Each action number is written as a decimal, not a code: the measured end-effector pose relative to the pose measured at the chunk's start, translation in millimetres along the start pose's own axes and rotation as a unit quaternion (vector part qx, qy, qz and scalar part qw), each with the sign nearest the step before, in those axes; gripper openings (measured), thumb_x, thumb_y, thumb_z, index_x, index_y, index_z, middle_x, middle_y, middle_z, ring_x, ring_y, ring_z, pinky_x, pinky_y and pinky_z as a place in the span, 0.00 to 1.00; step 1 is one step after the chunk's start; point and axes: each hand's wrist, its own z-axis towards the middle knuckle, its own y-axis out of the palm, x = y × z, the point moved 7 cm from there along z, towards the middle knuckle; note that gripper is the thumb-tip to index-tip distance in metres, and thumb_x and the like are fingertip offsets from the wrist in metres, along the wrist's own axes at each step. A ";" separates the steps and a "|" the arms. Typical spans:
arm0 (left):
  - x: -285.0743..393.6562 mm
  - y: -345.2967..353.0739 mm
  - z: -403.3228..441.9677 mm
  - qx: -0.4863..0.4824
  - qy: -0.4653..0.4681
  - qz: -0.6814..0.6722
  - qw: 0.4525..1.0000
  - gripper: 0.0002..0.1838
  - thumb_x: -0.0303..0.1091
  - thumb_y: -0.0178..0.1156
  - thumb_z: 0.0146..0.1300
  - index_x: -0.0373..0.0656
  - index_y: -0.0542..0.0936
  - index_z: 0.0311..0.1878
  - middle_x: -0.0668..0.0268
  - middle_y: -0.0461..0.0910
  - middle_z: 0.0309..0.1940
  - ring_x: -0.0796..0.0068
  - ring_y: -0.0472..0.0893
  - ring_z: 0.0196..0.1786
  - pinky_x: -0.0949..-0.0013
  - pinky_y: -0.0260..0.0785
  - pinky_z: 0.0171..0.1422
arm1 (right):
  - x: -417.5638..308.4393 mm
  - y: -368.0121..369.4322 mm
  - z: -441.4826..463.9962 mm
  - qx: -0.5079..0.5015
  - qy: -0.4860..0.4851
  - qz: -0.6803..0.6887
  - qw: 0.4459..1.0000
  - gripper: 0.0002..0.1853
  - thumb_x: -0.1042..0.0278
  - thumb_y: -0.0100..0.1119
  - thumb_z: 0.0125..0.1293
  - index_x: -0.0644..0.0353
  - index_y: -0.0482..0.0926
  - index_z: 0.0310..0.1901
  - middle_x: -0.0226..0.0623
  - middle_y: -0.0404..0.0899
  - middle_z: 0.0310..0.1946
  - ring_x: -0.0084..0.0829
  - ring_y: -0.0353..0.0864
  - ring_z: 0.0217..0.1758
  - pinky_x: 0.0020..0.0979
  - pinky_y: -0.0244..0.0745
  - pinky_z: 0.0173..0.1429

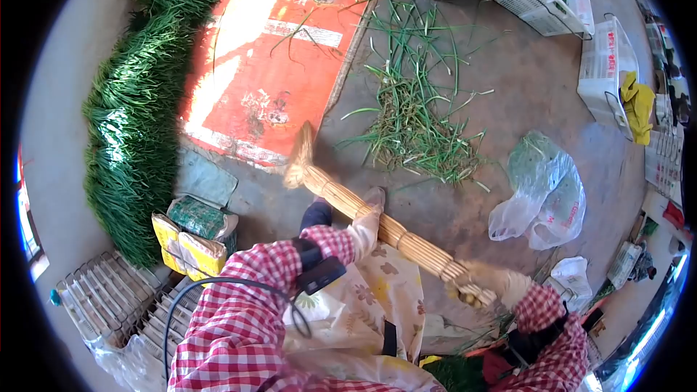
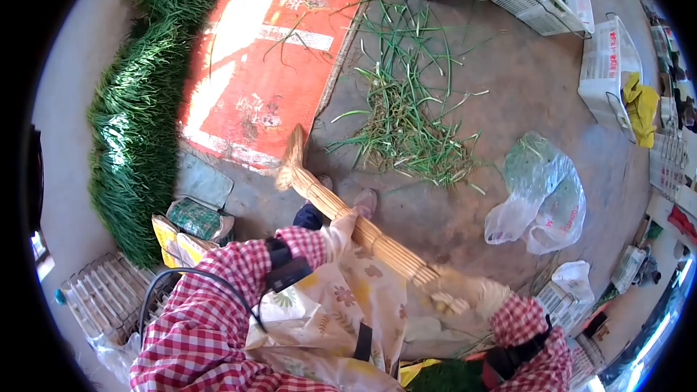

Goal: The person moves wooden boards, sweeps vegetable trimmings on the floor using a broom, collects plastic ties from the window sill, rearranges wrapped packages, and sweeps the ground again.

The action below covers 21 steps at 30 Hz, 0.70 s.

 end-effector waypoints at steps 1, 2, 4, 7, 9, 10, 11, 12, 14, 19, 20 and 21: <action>-1.5 -2.0 28.2 0.010 0.028 0.031 0.999 0.18 0.44 0.55 0.55 0.44 0.69 0.44 0.60 0.74 0.38 0.60 0.75 0.43 0.56 0.69 0.51 | -1.0 -8.6 9.6 -0.003 0.011 -0.007 1.000 0.25 0.71 0.53 0.56 0.53 0.59 0.56 0.33 0.73 0.24 0.19 0.70 0.17 0.22 0.66 0.16; 0.6 10.0 33.5 0.004 0.060 0.066 0.996 0.18 0.44 0.55 0.55 0.43 0.70 0.43 0.59 0.74 0.37 0.61 0.75 0.42 0.57 0.69 0.50 | -9.8 -15.5 1.1 0.043 -0.005 -0.001 0.999 0.27 0.71 0.53 0.56 0.51 0.57 0.58 0.33 0.73 0.25 0.19 0.70 0.17 0.22 0.66 0.16; 7.6 56.0 41.4 -0.006 0.126 0.130 0.983 0.18 0.45 0.54 0.54 0.40 0.71 0.41 0.59 0.75 0.33 0.63 0.76 0.39 0.60 0.70 0.46 | -26.6 -19.5 -35.5 0.133 -0.035 0.008 0.990 0.31 0.71 0.54 0.57 0.48 0.53 0.62 0.33 0.74 0.25 0.19 0.69 0.16 0.23 0.66 0.15; 12.3 120.6 33.5 -0.019 0.222 0.225 0.948 0.19 0.45 0.54 0.54 0.37 0.73 0.38 0.58 0.77 0.28 0.66 0.78 0.35 0.64 0.72 0.41 | -18.5 -20.1 -69.4 0.206 -0.056 -0.013 0.977 0.35 0.71 0.53 0.57 0.48 0.48 0.65 0.33 0.74 0.25 0.20 0.69 0.15 0.22 0.66 0.14; 3.7 157.1 -18.9 -0.130 0.157 0.152 0.967 0.21 0.46 0.57 0.50 0.37 0.74 0.39 0.59 0.76 0.27 0.66 0.78 0.35 0.65 0.72 0.39 | 19.8 -25.6 -78.4 0.265 -0.072 0.047 0.960 0.23 0.70 0.53 0.56 0.51 0.62 0.54 0.33 0.73 0.23 0.23 0.70 0.15 0.25 0.66 0.15; -21.2 180.5 17.5 -0.208 0.289 0.197 0.914 0.21 0.45 0.58 0.50 0.37 0.74 0.40 0.59 0.77 0.26 0.67 0.79 0.34 0.65 0.72 0.38 | 38.0 -29.4 -78.0 0.287 -0.089 0.041 0.953 0.20 0.70 0.52 0.57 0.52 0.64 0.52 0.33 0.73 0.22 0.24 0.70 0.15 0.25 0.66 0.15; -26.2 187.9 -2.1 -0.217 0.205 0.177 0.938 0.20 0.46 0.58 0.51 0.39 0.74 0.40 0.60 0.77 0.27 0.67 0.79 0.33 0.65 0.72 0.37 | 36.2 -8.0 -93.1 0.333 -0.101 0.068 0.935 0.15 0.72 0.53 0.52 0.57 0.66 0.42 0.33 0.72 0.22 0.24 0.70 0.14 0.26 0.67 0.13; -30.9 194.3 -26.5 -0.217 0.121 0.155 0.956 0.19 0.46 0.58 0.52 0.40 0.74 0.40 0.60 0.78 0.27 0.68 0.79 0.33 0.65 0.72 0.36 | 41.3 2.3 -103.7 0.362 -0.080 0.059 0.927 0.15 0.73 0.53 0.51 0.57 0.66 0.43 0.32 0.72 0.22 0.24 0.70 0.15 0.26 0.68 0.14; -42.9 221.9 -24.6 -0.224 0.255 0.387 0.857 0.23 0.50 0.55 0.55 0.37 0.75 0.42 0.59 0.79 0.31 0.63 0.79 0.36 0.63 0.70 0.41 | 67.2 -22.9 -94.0 0.340 -0.159 0.042 0.926 0.22 0.73 0.53 0.53 0.51 0.63 0.51 0.32 0.72 0.22 0.24 0.69 0.15 0.27 0.69 0.15; -42.2 211.1 -77.1 -0.252 0.211 0.231 0.916 0.26 0.51 0.59 0.52 0.35 0.74 0.42 0.58 0.77 0.34 0.65 0.78 0.32 0.62 0.70 0.36 | 62.8 53.7 -147.6 0.301 -0.178 0.085 0.933 0.10 0.65 0.55 0.58 0.52 0.68 0.41 0.29 0.70 0.21 0.23 0.69 0.18 0.26 0.67 0.18; -30.1 204.4 -85.8 -0.261 0.221 0.240 0.909 0.26 0.51 0.60 0.51 0.36 0.73 0.41 0.58 0.77 0.33 0.66 0.78 0.31 0.62 0.71 0.34 | 57.8 63.3 -151.9 0.287 -0.190 0.100 0.933 0.09 0.62 0.55 0.59 0.53 0.70 0.38 0.27 0.69 0.21 0.22 0.68 0.19 0.24 0.65 0.20; -8.2 189.7 -90.5 -0.220 0.231 0.240 0.917 0.24 0.50 0.62 0.49 0.37 0.73 0.39 0.59 0.77 0.30 0.67 0.78 0.29 0.63 0.72 0.31 | 45.3 66.3 -148.7 0.274 -0.194 0.079 0.939 0.11 0.64 0.55 0.58 0.51 0.67 0.41 0.28 0.70 0.21 0.22 0.68 0.19 0.24 0.65 0.20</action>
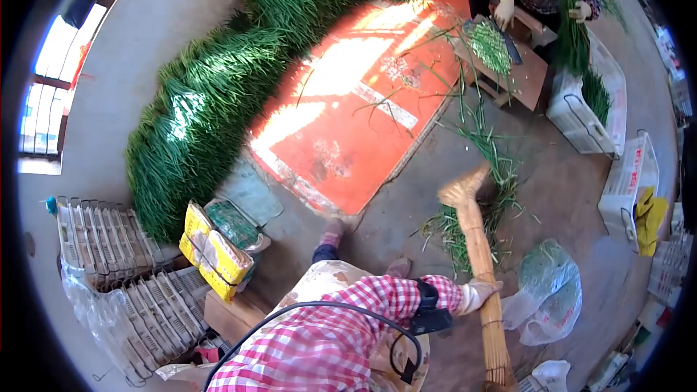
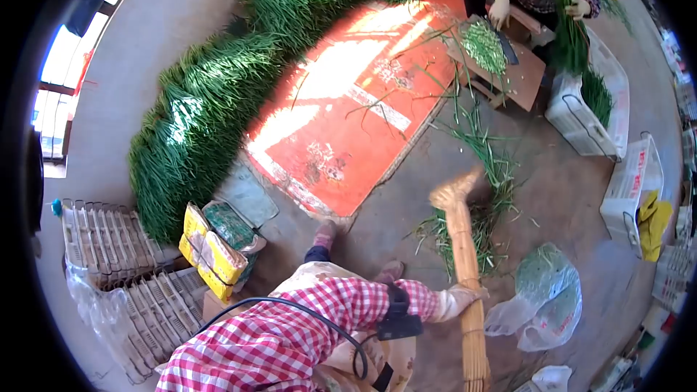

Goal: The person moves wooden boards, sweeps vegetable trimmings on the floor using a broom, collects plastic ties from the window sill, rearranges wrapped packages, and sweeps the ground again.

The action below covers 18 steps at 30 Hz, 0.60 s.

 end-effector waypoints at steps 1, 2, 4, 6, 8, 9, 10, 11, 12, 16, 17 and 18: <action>32.0 -25.2 -20.8 0.004 -0.012 -0.043 0.999 0.24 0.49 0.63 0.49 0.38 0.73 0.39 0.59 0.77 0.29 0.67 0.78 0.28 0.62 0.72 0.31 | -16.4 17.2 10.1 -0.021 0.005 -0.024 0.999 0.14 0.65 0.55 0.57 0.50 0.65 0.44 0.28 0.70 0.22 0.22 0.68 0.18 0.24 0.66 0.19; 58.9 -51.6 -42.5 0.009 -0.027 -0.085 0.996 0.24 0.49 0.63 0.48 0.39 0.72 0.39 0.59 0.77 0.28 0.66 0.78 0.28 0.61 0.73 0.31 | -33.4 37.9 21.3 -0.045 0.008 -0.049 0.998 0.17 0.67 0.55 0.56 0.49 0.63 0.47 0.29 0.70 0.22 0.22 0.68 0.18 0.24 0.66 0.19; 72.0 -118.9 -31.9 0.105 -0.014 -0.129 0.986 0.22 0.46 0.64 0.48 0.40 0.72 0.39 0.60 0.77 0.28 0.65 0.79 0.29 0.59 0.73 0.31 | -71.4 83.6 43.7 -0.096 0.005 -0.094 0.991 0.25 0.70 0.55 0.54 0.46 0.58 0.53 0.30 0.71 0.23 0.22 0.68 0.17 0.24 0.67 0.18; 104.1 -193.5 -46.9 0.167 -0.047 -0.203 0.964 0.18 0.41 0.65 0.48 0.41 0.74 0.37 0.63 0.77 0.30 0.68 0.77 0.32 0.64 0.72 0.39 | -104.6 133.5 63.5 -0.146 0.000 -0.134 0.980 0.32 0.73 0.54 0.53 0.44 0.54 0.59 0.31 0.72 0.24 0.22 0.69 0.16 0.24 0.68 0.17; 144.8 -268.5 -61.9 0.196 0.013 -0.266 0.944 0.16 0.41 0.65 0.49 0.45 0.74 0.38 0.64 0.76 0.30 0.66 0.76 0.34 0.60 0.71 0.42 | -136.4 190.4 87.9 -0.194 0.001 -0.184 0.964 0.40 0.76 0.54 0.52 0.40 0.46 0.64 0.32 0.72 0.25 0.21 0.69 0.16 0.23 0.68 0.17; 156.5 -311.0 -58.7 0.193 0.020 -0.291 0.937 0.15 0.40 0.64 0.50 0.47 0.73 0.39 0.64 0.75 0.30 0.66 0.76 0.35 0.59 0.71 0.43 | -152.2 220.2 100.4 -0.216 0.003 -0.213 0.953 0.43 0.76 0.54 0.52 0.38 0.41 0.66 0.33 0.72 0.26 0.20 0.68 0.16 0.23 0.68 0.18; 165.1 -352.6 -55.2 0.190 0.022 -0.318 0.929 0.14 0.39 0.62 0.52 0.48 0.73 0.40 0.64 0.75 0.30 0.65 0.75 0.35 0.58 0.70 0.44 | -169.6 257.4 112.3 -0.254 -0.008 -0.175 0.951 0.44 0.77 0.55 0.51 0.38 0.43 0.66 0.32 0.70 0.26 0.20 0.68 0.15 0.23 0.66 0.16; 182.0 -390.5 -61.3 0.206 0.026 -0.369 0.906 0.12 0.39 0.61 0.53 0.48 0.73 0.39 0.63 0.74 0.30 0.64 0.75 0.34 0.56 0.71 0.43 | -186.8 295.8 123.3 -0.290 -0.019 -0.134 0.947 0.45 0.78 0.57 0.50 0.37 0.44 0.66 0.31 0.68 0.25 0.20 0.67 0.14 0.23 0.64 0.14; 203.4 -430.9 -66.6 0.220 0.032 -0.414 0.883 0.11 0.38 0.59 0.55 0.47 0.72 0.38 0.62 0.74 0.30 0.62 0.76 0.33 0.55 0.71 0.41 | -206.9 335.0 133.7 -0.317 -0.044 -0.140 0.937 0.43 0.78 0.55 0.52 0.39 0.44 0.66 0.31 0.68 0.25 0.19 0.67 0.15 0.22 0.64 0.14; 289.3 -546.2 -92.5 0.240 0.118 -0.392 0.880 0.10 0.36 0.58 0.55 0.42 0.71 0.37 0.63 0.75 0.28 0.65 0.76 0.27 0.56 0.73 0.31 | -280.1 481.1 188.8 -0.379 -0.057 -0.149 0.911 0.36 0.73 0.53 0.54 0.45 0.49 0.63 0.31 0.69 0.22 0.19 0.66 0.14 0.21 0.64 0.13; 311.6 -560.0 -98.4 0.283 0.112 -0.372 0.877 0.12 0.36 0.58 0.55 0.41 0.70 0.37 0.62 0.75 0.27 0.65 0.76 0.25 0.56 0.73 0.29 | -290.2 506.4 207.5 -0.352 -0.055 -0.154 0.922 0.31 0.72 0.53 0.54 0.47 0.53 0.60 0.30 0.69 0.21 0.19 0.66 0.14 0.22 0.63 0.13; 320.9 -572.2 -102.9 0.324 0.102 -0.349 0.874 0.13 0.36 0.58 0.55 0.40 0.69 0.38 0.61 0.74 0.26 0.65 0.75 0.24 0.56 0.73 0.27 | -287.6 521.3 227.0 -0.343 -0.015 -0.087 0.935 0.30 0.72 0.53 0.54 0.49 0.55 0.58 0.31 0.70 0.21 0.20 0.67 0.14 0.23 0.64 0.13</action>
